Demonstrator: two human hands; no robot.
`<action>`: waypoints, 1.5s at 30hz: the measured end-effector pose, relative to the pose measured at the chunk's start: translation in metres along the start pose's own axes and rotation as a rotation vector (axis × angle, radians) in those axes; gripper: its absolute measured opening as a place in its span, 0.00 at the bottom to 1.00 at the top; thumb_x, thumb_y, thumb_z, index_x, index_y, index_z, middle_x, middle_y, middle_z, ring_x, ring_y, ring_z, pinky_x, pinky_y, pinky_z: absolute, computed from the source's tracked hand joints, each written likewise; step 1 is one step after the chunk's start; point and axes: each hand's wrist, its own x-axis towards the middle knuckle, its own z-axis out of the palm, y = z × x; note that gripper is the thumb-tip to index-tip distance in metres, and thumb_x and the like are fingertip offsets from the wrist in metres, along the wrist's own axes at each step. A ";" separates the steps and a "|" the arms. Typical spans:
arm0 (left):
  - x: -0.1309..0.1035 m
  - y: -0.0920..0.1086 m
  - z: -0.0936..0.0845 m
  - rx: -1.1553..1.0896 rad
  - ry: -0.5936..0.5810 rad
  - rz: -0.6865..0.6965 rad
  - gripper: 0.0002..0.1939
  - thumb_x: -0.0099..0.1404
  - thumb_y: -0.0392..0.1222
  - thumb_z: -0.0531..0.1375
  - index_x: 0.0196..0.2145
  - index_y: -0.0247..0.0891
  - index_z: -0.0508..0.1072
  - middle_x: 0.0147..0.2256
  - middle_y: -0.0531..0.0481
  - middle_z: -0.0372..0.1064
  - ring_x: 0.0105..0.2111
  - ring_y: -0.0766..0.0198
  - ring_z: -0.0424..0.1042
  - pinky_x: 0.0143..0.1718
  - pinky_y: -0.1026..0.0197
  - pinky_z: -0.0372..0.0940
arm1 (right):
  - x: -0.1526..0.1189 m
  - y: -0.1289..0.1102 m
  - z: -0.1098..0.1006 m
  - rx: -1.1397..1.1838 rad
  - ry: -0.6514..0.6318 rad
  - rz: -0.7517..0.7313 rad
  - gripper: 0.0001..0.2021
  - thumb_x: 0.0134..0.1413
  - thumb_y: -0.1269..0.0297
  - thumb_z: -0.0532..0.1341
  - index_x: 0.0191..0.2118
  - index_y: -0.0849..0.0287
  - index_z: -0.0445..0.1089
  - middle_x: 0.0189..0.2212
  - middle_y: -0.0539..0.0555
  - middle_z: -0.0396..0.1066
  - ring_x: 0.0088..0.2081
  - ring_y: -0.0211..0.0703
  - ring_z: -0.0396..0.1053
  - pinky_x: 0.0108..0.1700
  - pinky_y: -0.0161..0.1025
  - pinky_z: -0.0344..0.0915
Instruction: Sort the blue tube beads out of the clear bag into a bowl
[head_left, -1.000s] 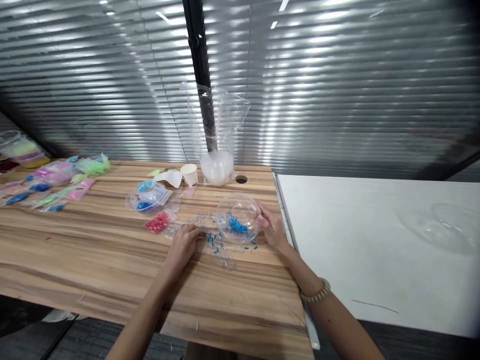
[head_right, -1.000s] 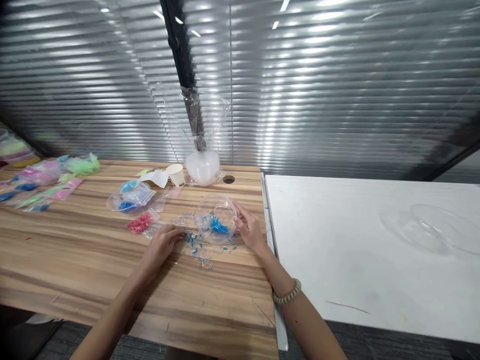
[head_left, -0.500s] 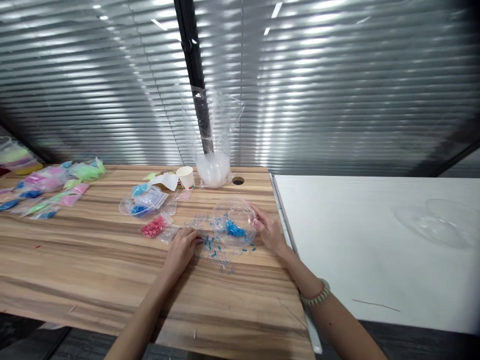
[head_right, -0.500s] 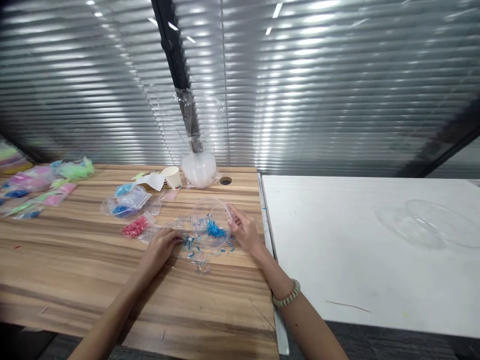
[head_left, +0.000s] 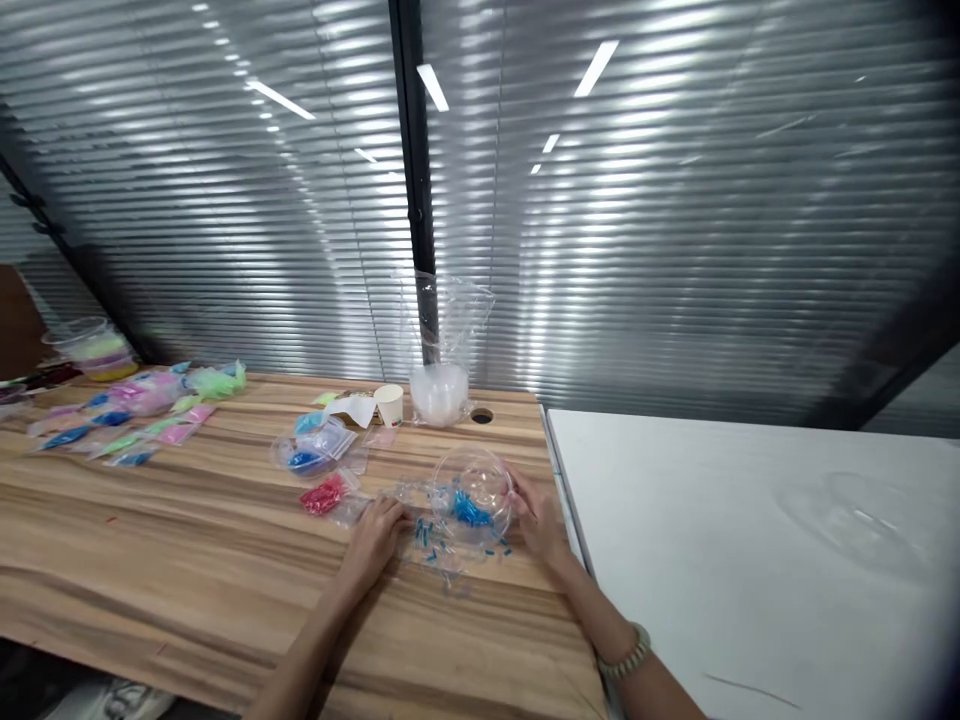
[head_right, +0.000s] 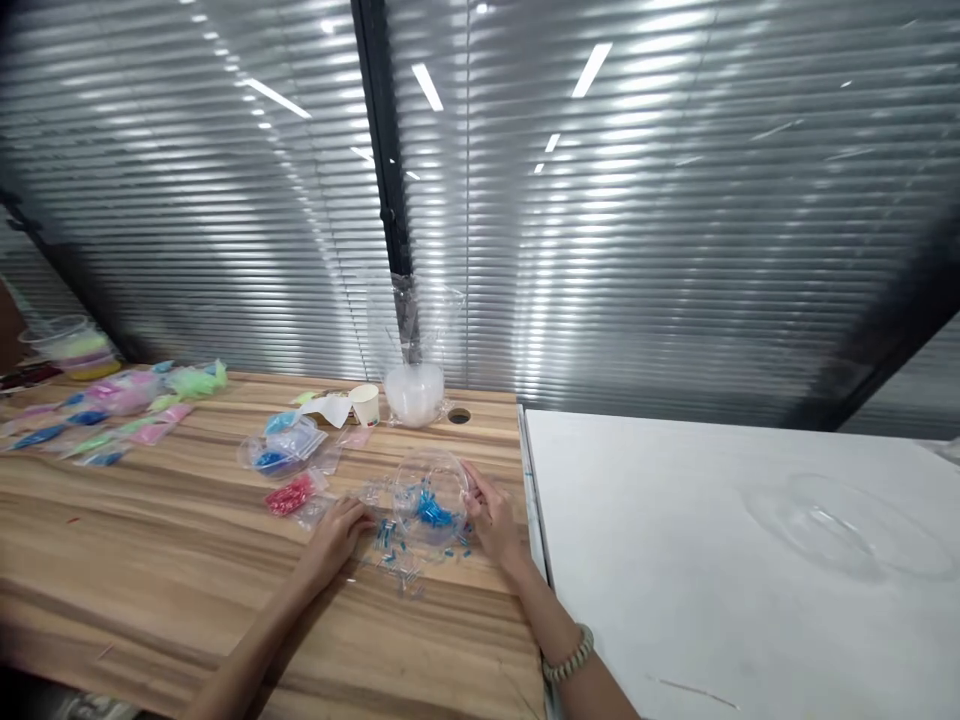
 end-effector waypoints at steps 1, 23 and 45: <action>0.001 0.000 -0.001 -0.023 0.026 0.000 0.08 0.62 0.37 0.51 0.27 0.37 0.69 0.31 0.47 0.68 0.35 0.57 0.65 0.39 0.57 0.60 | 0.000 0.000 0.000 0.007 -0.004 -0.010 0.28 0.60 0.47 0.47 0.57 0.61 0.63 0.33 0.54 0.70 0.31 0.41 0.66 0.34 0.35 0.63; 0.060 0.065 0.021 -0.162 0.168 0.505 0.13 0.68 0.33 0.48 0.45 0.37 0.69 0.43 0.45 0.69 0.46 0.63 0.67 0.48 0.59 0.62 | 0.007 -0.013 -0.010 -0.068 0.059 -0.057 0.28 0.60 0.49 0.48 0.56 0.63 0.63 0.31 0.54 0.71 0.30 0.41 0.66 0.34 0.36 0.64; 0.061 0.015 -0.025 -0.075 -0.542 -0.146 0.07 0.49 0.35 0.59 0.27 0.32 0.76 0.26 0.48 0.73 0.28 0.62 0.69 0.28 0.67 0.59 | 0.009 0.005 -0.014 -0.163 0.069 -0.058 0.27 0.59 0.48 0.49 0.57 0.62 0.63 0.31 0.54 0.71 0.34 0.44 0.67 0.35 0.36 0.62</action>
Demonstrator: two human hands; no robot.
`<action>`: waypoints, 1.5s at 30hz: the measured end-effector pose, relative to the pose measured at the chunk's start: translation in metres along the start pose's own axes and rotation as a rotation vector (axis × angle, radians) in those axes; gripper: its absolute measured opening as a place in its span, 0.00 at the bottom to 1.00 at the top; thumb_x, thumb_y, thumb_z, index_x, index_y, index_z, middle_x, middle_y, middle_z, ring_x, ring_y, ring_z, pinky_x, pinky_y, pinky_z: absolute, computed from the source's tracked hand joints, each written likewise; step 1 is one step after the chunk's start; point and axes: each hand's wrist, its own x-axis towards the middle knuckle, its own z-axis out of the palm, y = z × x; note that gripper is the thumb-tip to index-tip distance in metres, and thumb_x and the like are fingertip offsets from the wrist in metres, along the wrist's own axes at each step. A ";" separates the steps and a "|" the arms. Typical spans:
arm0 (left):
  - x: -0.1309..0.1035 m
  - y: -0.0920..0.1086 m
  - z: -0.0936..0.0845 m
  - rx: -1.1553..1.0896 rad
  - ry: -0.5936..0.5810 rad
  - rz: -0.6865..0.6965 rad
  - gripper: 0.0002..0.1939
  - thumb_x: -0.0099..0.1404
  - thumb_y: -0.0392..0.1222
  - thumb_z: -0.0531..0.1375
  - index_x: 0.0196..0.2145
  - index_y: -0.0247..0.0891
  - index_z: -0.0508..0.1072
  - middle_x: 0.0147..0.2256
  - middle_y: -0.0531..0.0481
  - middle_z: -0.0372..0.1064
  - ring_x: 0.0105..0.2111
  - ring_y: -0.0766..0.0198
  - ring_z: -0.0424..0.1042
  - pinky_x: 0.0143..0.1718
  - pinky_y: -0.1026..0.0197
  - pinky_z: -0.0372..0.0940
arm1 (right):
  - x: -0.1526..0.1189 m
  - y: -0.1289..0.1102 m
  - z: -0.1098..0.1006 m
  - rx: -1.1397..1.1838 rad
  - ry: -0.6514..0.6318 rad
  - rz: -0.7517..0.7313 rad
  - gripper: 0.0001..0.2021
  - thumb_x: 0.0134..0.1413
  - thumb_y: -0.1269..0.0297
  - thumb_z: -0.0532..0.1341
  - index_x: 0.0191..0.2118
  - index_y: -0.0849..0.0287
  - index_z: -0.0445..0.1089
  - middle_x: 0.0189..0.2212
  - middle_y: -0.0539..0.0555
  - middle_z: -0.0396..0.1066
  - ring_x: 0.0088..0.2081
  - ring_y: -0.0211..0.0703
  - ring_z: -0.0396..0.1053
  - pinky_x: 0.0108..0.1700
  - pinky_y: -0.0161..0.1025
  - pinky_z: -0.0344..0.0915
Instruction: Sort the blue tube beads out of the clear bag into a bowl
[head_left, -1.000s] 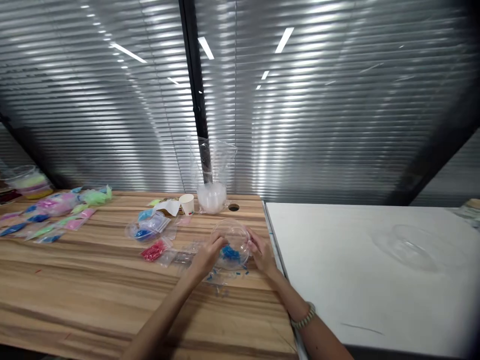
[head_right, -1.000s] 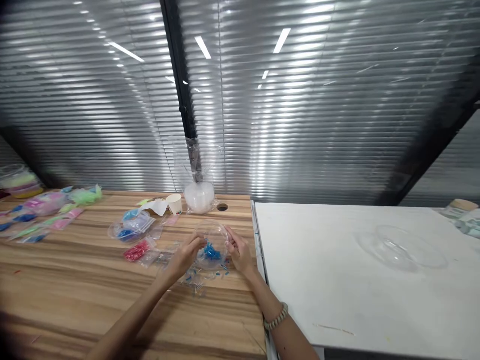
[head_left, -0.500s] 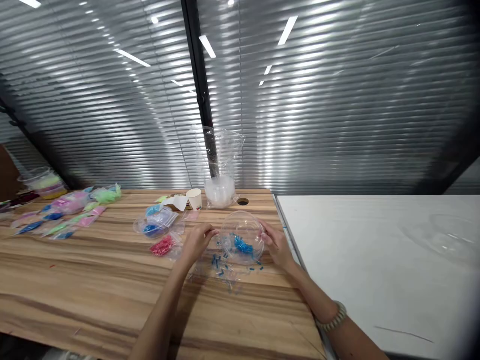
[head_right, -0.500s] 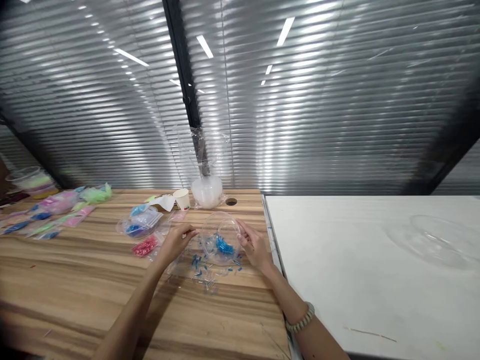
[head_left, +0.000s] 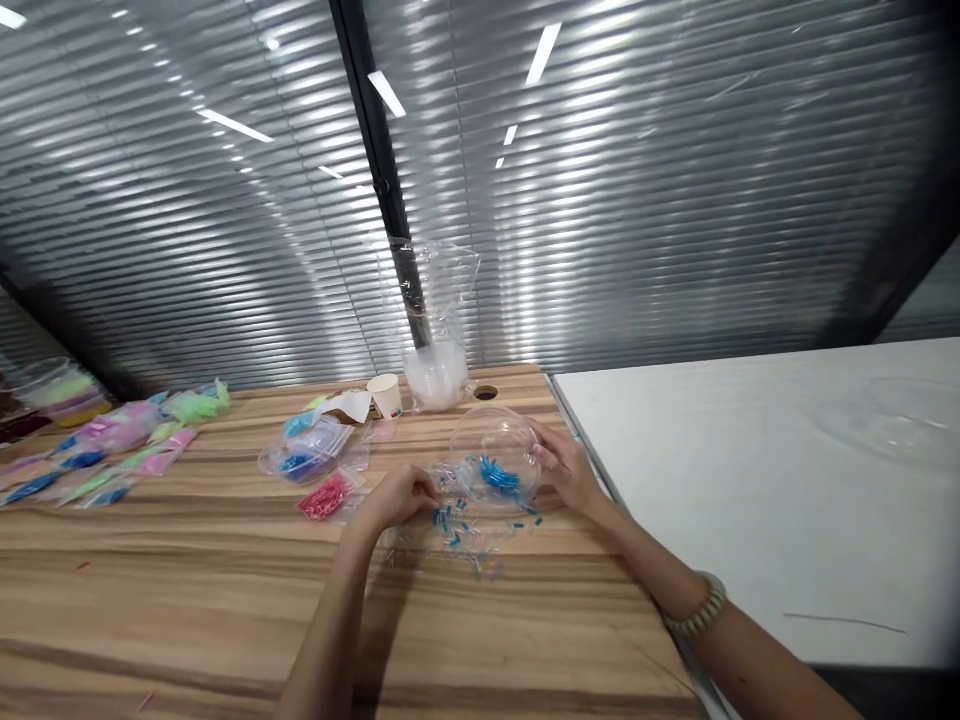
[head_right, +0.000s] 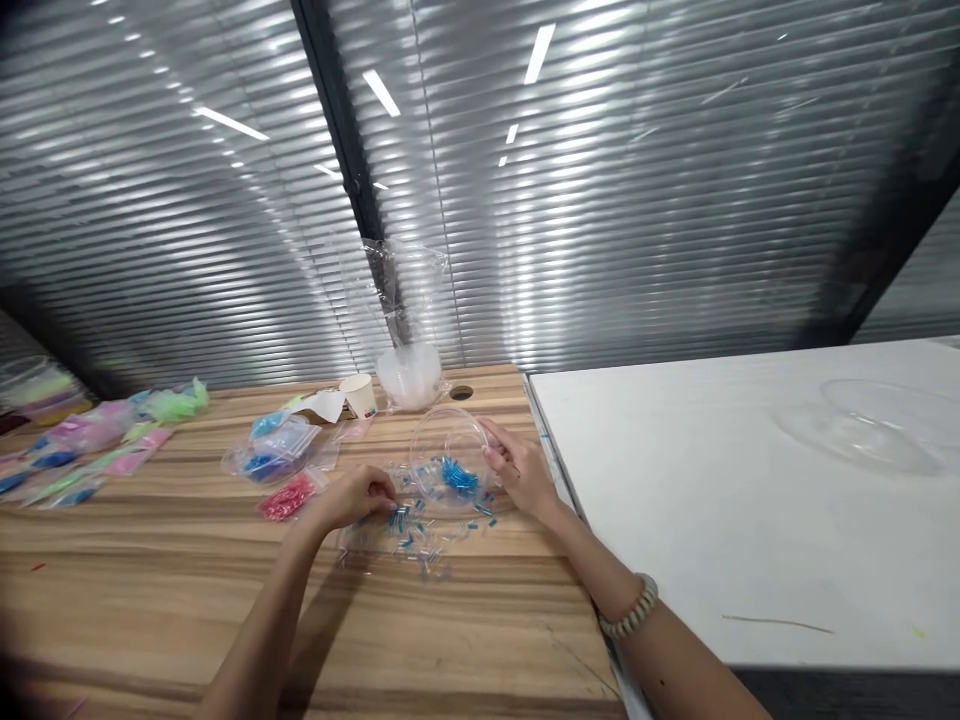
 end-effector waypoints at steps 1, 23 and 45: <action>0.000 0.001 0.000 0.002 0.001 -0.002 0.07 0.49 0.36 0.60 0.27 0.32 0.76 0.25 0.48 0.73 0.28 0.62 0.69 0.27 0.67 0.59 | 0.000 -0.002 0.000 -0.003 -0.001 -0.010 0.27 0.59 0.49 0.49 0.57 0.62 0.63 0.30 0.54 0.71 0.33 0.44 0.67 0.34 0.36 0.62; 0.001 0.002 0.009 -0.015 0.001 0.026 0.17 0.42 0.27 0.49 0.26 0.31 0.75 0.23 0.49 0.71 0.26 0.64 0.69 0.28 0.67 0.60 | 0.003 -0.005 0.008 0.069 -0.022 0.011 0.25 0.60 0.51 0.49 0.56 0.62 0.63 0.25 0.50 0.68 0.24 0.37 0.62 0.28 0.33 0.59; 0.002 0.005 0.010 0.014 -0.052 0.005 0.11 0.43 0.28 0.56 0.27 0.30 0.75 0.24 0.48 0.72 0.26 0.63 0.69 0.27 0.67 0.60 | 0.002 -0.005 0.008 0.058 -0.021 0.031 0.28 0.59 0.49 0.49 0.57 0.63 0.62 0.24 0.50 0.66 0.25 0.37 0.62 0.29 0.33 0.59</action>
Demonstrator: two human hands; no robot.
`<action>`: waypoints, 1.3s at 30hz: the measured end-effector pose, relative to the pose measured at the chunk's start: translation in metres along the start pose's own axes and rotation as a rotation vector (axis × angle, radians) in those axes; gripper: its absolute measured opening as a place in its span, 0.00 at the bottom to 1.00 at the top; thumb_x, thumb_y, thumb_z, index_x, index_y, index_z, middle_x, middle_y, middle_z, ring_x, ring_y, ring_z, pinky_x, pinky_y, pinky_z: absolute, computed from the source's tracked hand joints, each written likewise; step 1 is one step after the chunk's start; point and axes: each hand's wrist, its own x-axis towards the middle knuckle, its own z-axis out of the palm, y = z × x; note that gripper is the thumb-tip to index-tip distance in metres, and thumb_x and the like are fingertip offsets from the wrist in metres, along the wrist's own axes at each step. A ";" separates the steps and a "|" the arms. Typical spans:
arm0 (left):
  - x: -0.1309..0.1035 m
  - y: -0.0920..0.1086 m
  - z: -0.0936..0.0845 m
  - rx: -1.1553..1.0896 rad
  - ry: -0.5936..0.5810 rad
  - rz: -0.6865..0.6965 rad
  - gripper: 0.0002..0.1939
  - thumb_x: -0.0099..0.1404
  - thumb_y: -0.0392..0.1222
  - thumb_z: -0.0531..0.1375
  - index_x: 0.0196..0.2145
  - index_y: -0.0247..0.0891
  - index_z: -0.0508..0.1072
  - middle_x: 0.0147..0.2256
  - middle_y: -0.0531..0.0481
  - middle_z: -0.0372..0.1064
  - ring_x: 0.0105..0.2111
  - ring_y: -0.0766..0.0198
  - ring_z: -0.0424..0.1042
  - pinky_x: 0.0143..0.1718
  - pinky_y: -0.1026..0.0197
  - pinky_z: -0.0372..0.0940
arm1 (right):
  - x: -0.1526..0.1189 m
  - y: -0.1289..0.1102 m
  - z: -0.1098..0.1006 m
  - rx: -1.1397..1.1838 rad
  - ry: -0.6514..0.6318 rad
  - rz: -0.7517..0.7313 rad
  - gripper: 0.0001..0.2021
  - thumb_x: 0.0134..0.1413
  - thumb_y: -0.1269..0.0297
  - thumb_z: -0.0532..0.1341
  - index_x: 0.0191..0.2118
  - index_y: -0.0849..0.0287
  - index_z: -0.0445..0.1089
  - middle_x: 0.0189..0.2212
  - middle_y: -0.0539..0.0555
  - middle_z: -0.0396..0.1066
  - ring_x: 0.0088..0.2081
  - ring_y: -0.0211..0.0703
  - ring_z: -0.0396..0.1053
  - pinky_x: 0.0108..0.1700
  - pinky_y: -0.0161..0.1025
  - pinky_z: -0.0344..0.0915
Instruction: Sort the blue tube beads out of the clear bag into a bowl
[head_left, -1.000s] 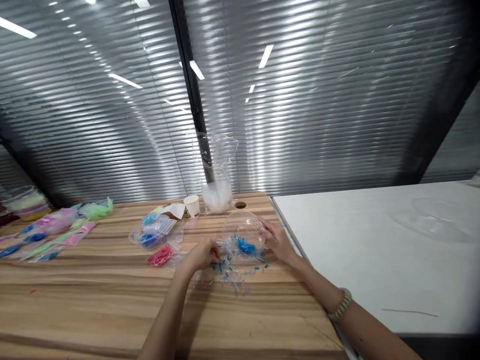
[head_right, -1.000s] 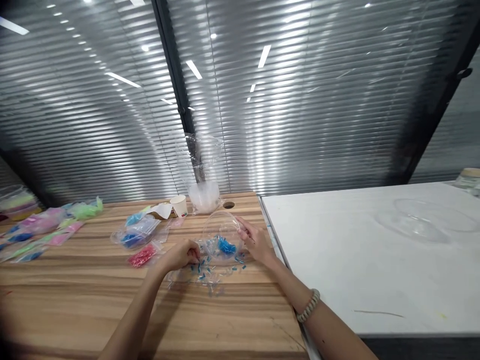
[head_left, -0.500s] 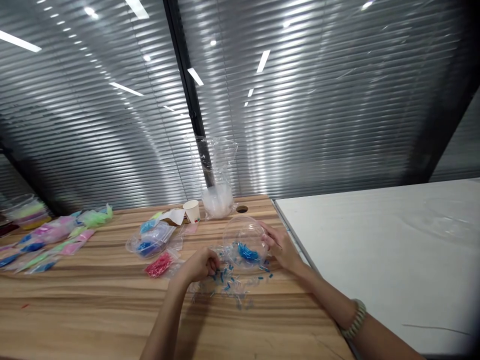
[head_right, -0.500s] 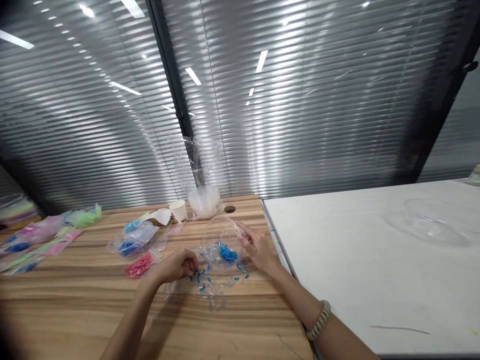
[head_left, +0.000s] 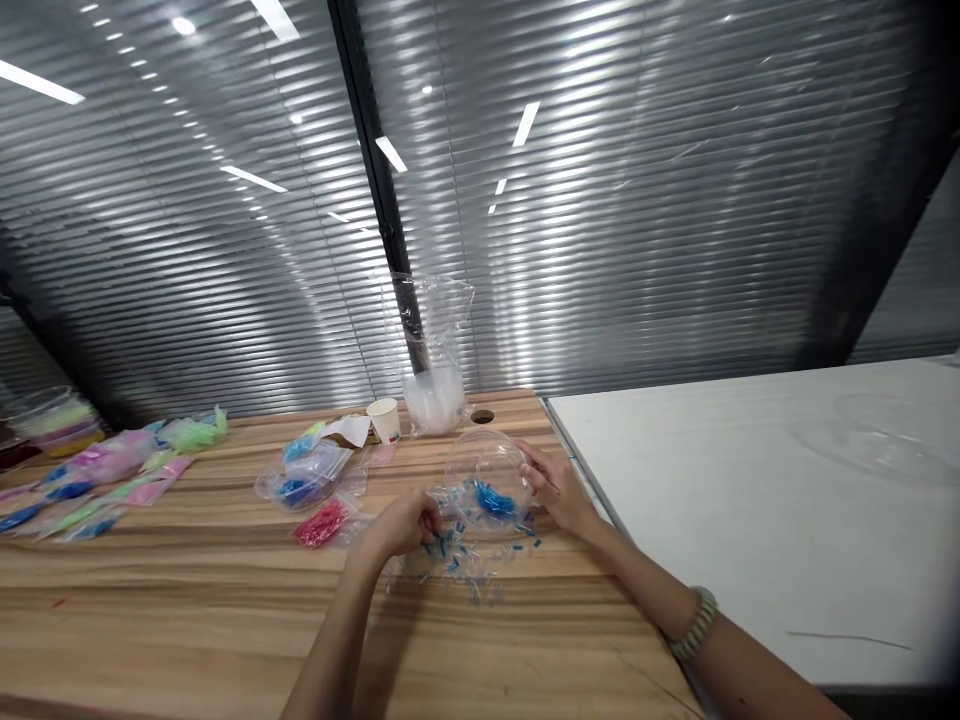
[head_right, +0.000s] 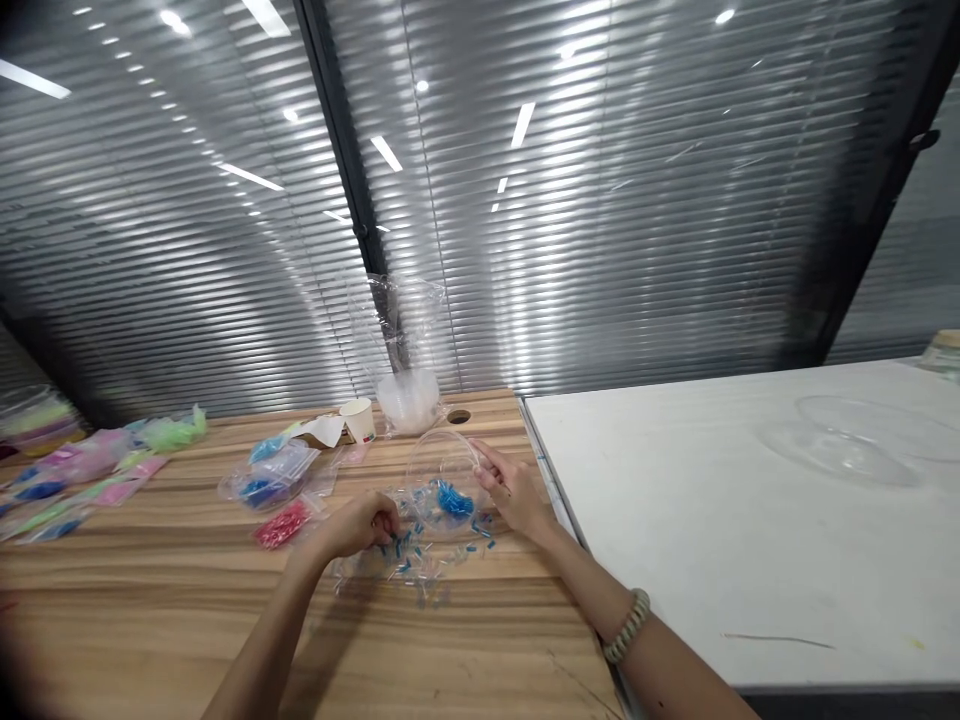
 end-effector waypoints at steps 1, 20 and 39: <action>0.000 0.001 0.000 0.009 0.005 -0.002 0.11 0.44 0.28 0.56 0.27 0.30 0.75 0.24 0.48 0.72 0.26 0.63 0.69 0.27 0.67 0.60 | 0.000 0.002 0.000 0.002 0.020 0.002 0.28 0.59 0.49 0.49 0.57 0.62 0.62 0.24 0.50 0.67 0.25 0.37 0.63 0.29 0.33 0.59; -0.012 0.012 0.004 0.195 0.091 -0.059 0.08 0.50 0.26 0.54 0.25 0.33 0.70 0.29 0.48 0.71 0.31 0.61 0.67 0.28 0.66 0.54 | 0.005 0.013 0.010 0.038 0.229 0.189 0.32 0.59 0.44 0.46 0.56 0.66 0.64 0.19 0.50 0.66 0.22 0.39 0.64 0.26 0.34 0.60; 0.004 0.032 0.017 -0.026 0.416 0.402 0.04 0.60 0.34 0.56 0.31 0.36 0.72 0.34 0.48 0.70 0.37 0.62 0.67 0.40 0.63 0.60 | -0.005 -0.007 0.008 -0.001 0.041 -0.006 0.27 0.59 0.49 0.48 0.57 0.63 0.63 0.31 0.52 0.70 0.28 0.39 0.65 0.32 0.33 0.62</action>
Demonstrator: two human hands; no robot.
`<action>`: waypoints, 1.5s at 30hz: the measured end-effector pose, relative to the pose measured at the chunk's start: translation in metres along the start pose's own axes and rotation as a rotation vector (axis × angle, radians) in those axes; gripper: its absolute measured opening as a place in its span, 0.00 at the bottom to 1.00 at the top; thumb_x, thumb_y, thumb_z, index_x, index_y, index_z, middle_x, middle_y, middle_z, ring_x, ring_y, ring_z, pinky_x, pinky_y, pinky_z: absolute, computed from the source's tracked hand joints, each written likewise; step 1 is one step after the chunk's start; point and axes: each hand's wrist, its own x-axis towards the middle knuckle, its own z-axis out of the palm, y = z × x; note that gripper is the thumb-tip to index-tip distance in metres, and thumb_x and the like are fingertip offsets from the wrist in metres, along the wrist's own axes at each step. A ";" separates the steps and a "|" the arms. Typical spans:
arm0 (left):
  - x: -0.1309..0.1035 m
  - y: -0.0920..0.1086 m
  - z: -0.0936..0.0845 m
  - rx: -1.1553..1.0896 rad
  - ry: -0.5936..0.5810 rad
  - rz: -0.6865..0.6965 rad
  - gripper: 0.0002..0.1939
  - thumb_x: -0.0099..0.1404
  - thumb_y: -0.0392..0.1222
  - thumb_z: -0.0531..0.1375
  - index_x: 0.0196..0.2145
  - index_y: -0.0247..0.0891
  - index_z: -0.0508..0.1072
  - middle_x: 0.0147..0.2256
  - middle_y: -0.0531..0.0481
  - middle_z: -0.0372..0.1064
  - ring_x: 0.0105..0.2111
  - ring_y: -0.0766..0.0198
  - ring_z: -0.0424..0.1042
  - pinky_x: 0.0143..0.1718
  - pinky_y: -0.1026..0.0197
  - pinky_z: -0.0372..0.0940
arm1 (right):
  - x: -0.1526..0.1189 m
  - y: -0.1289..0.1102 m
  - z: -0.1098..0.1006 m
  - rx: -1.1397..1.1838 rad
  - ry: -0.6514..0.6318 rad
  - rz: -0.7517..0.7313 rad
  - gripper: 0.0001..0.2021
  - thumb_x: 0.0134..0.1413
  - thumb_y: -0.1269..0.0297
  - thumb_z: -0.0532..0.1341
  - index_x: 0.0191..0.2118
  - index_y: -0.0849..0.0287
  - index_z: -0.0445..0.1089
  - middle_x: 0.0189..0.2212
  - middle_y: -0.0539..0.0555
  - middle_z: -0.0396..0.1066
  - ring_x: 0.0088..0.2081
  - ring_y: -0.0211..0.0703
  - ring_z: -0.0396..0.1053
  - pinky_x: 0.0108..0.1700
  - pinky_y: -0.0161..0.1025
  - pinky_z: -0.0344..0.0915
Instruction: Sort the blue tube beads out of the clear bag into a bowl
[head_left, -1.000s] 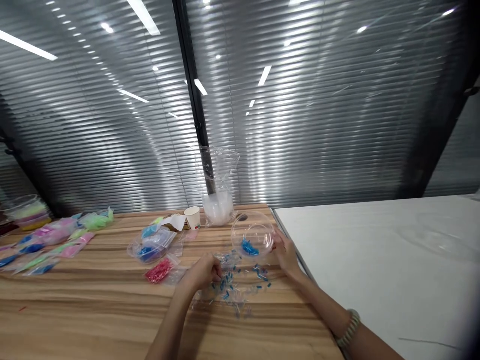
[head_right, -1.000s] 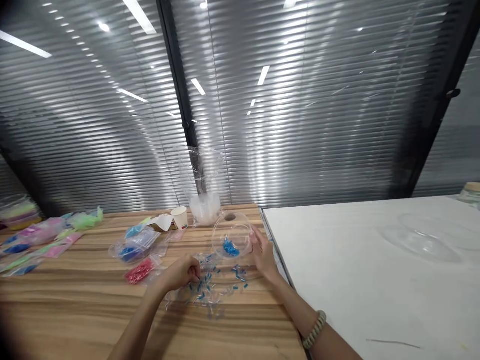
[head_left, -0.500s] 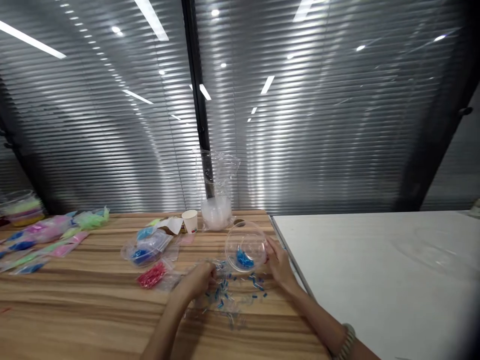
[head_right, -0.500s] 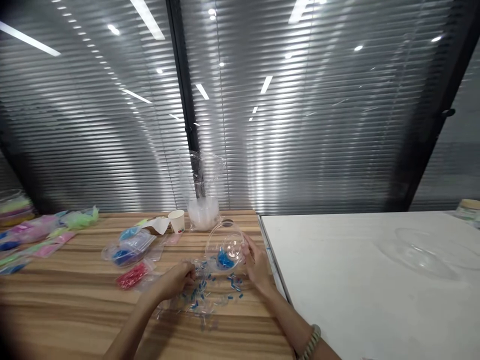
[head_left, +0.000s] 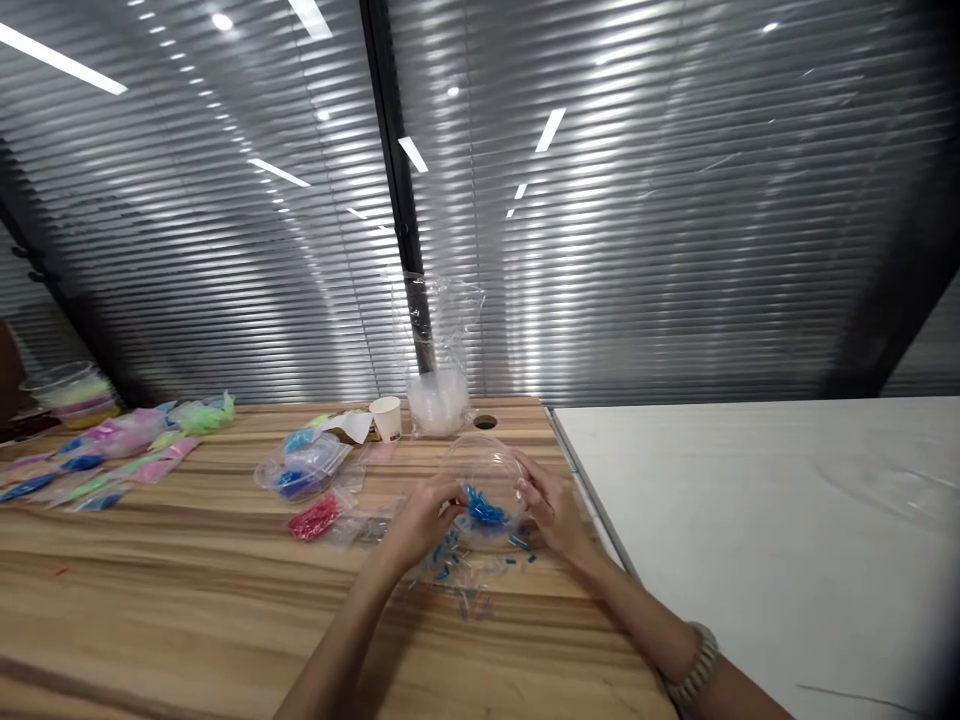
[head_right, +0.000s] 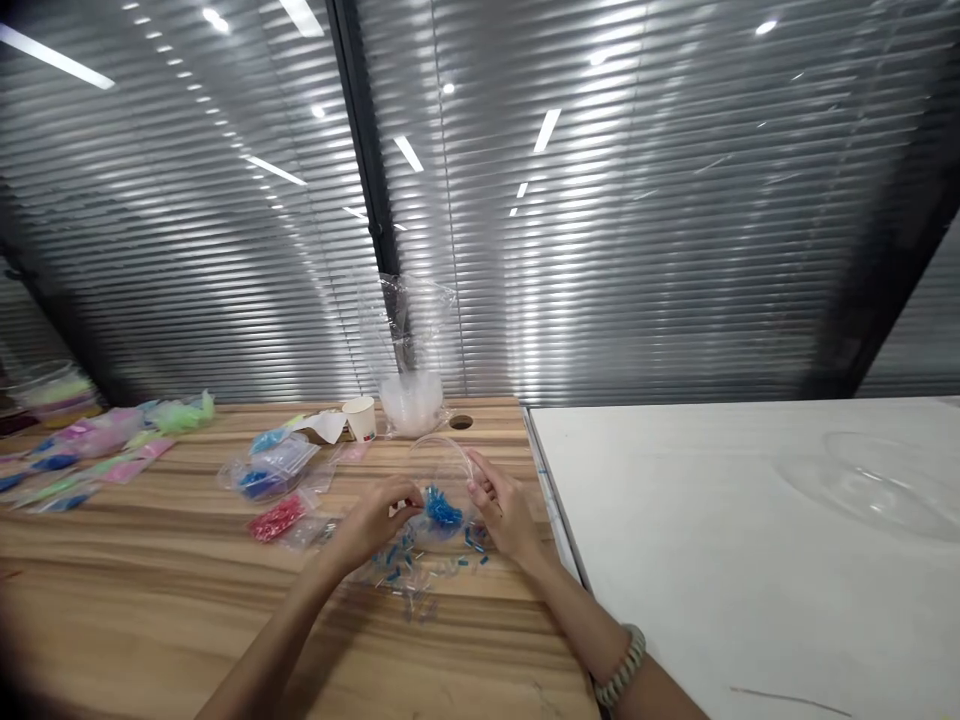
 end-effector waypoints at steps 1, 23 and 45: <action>0.000 0.001 0.000 0.008 0.002 0.019 0.05 0.59 0.34 0.58 0.34 0.37 0.73 0.37 0.48 0.71 0.40 0.61 0.67 0.43 0.62 0.60 | 0.000 -0.001 -0.001 0.000 -0.005 -0.001 0.27 0.59 0.49 0.48 0.57 0.63 0.63 0.30 0.52 0.70 0.28 0.39 0.65 0.31 0.33 0.62; -0.017 -0.027 -0.042 0.019 -0.508 -0.429 0.11 0.42 0.36 0.62 0.26 0.34 0.79 0.23 0.49 0.73 0.26 0.61 0.70 0.24 0.68 0.57 | 0.004 -0.003 -0.006 -0.063 0.057 0.008 0.28 0.59 0.47 0.48 0.56 0.62 0.64 0.26 0.51 0.68 0.26 0.39 0.63 0.32 0.34 0.62; -0.010 -0.012 -0.026 0.037 -0.434 -0.365 0.09 0.48 0.34 0.60 0.29 0.34 0.77 0.27 0.49 0.74 0.28 0.63 0.70 0.28 0.68 0.59 | 0.003 -0.007 -0.008 -0.027 0.059 0.032 0.27 0.58 0.48 0.49 0.54 0.62 0.66 0.25 0.51 0.68 0.26 0.39 0.64 0.30 0.33 0.61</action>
